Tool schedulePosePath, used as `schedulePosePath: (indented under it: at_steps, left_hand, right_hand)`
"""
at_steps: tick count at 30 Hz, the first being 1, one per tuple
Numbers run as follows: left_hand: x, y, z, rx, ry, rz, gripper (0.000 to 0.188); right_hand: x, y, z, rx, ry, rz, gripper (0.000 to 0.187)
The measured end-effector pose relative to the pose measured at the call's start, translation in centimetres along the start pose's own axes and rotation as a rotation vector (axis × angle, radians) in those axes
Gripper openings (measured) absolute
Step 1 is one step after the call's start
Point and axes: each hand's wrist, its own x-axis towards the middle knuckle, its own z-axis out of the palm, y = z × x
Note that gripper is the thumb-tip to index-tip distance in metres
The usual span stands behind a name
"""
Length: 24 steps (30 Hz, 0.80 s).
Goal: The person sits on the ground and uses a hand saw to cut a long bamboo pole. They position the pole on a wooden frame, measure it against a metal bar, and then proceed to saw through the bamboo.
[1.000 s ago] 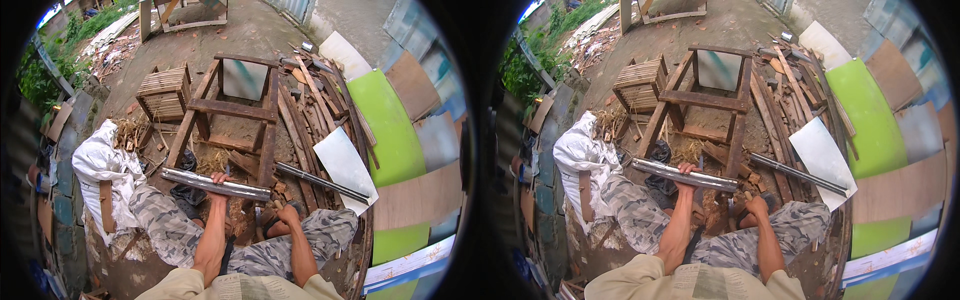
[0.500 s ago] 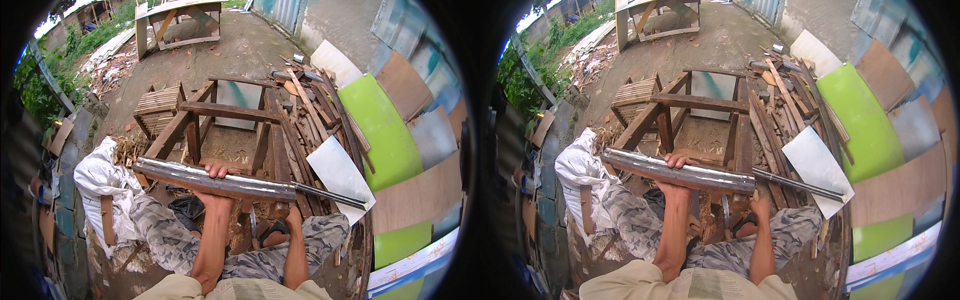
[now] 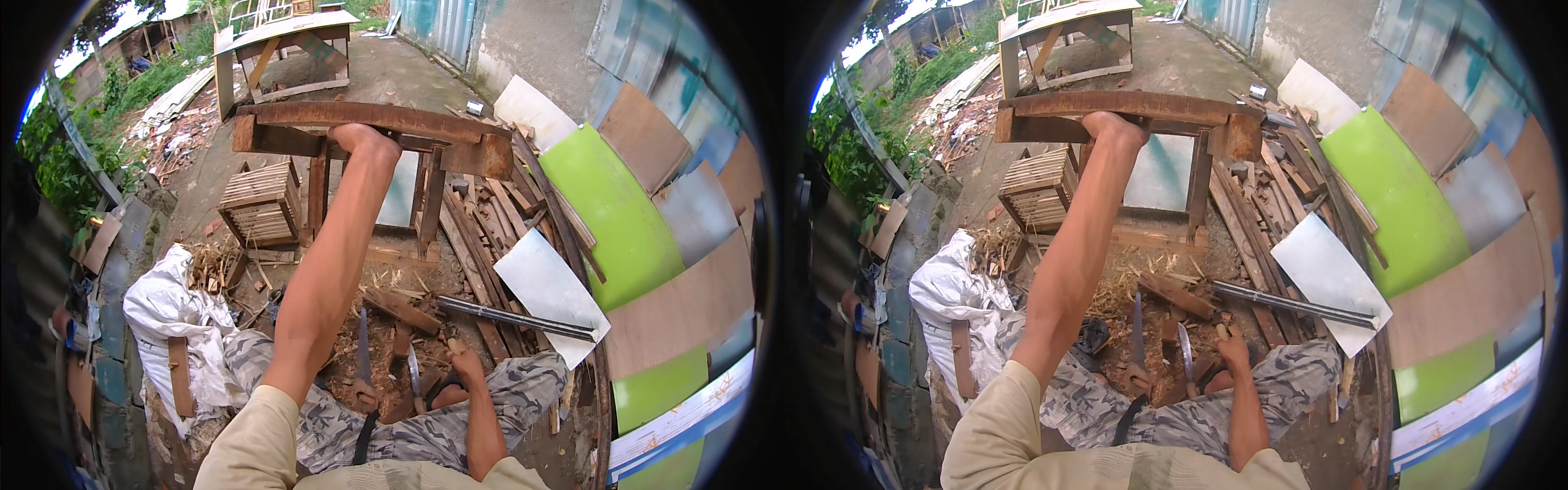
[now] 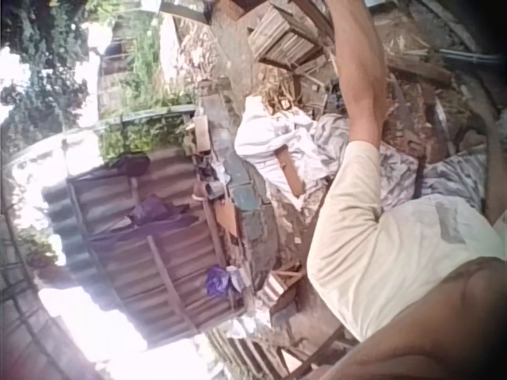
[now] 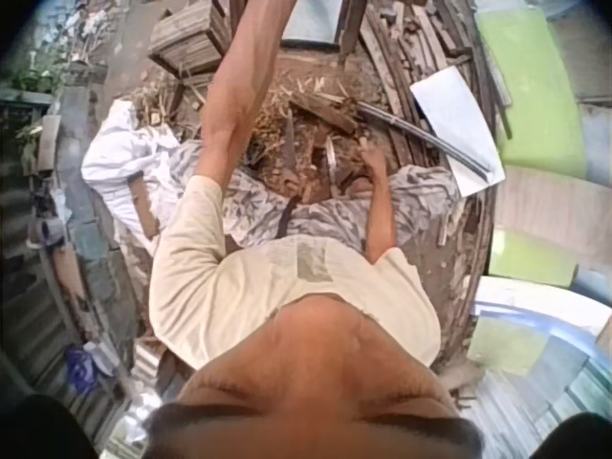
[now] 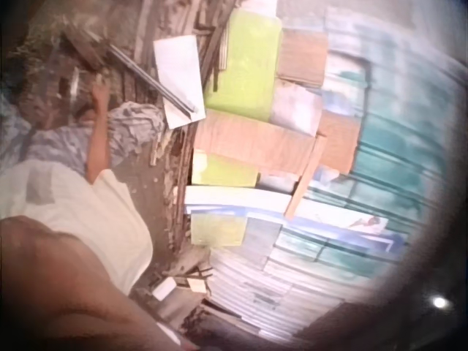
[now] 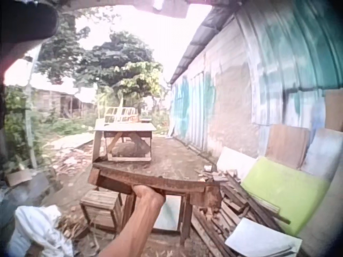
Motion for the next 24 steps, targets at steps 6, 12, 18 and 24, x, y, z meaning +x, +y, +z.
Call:
schedulePosePath:
  at_steps: [6, 12, 18, 24]
  left_hand:
    - [-2.3, -1.3, -0.8, -0.023, 0.006, 0.306, 0.097]
    - [-6.3, 0.0, -6.6, -0.072, 0.014, 0.215, 0.098]
    - [-11.0, -1.7, -9.1, -0.122, 0.066, 0.195, 0.1]
    - [-12.6, -1.8, -13.9, -0.158, 0.035, 0.174, 0.105]
  right_hand:
    - [1.2, -1.3, -0.2, 0.233, -0.093, 0.119, 0.032]
    - [10.4, -0.5, -0.1, 0.347, -0.361, 0.476, 0.014]
    - [17.9, 8.3, -5.9, -0.278, -0.362, 0.52, 0.011]
    - [17.1, 9.1, -7.0, -0.986, -0.492, 0.361, 0.046]
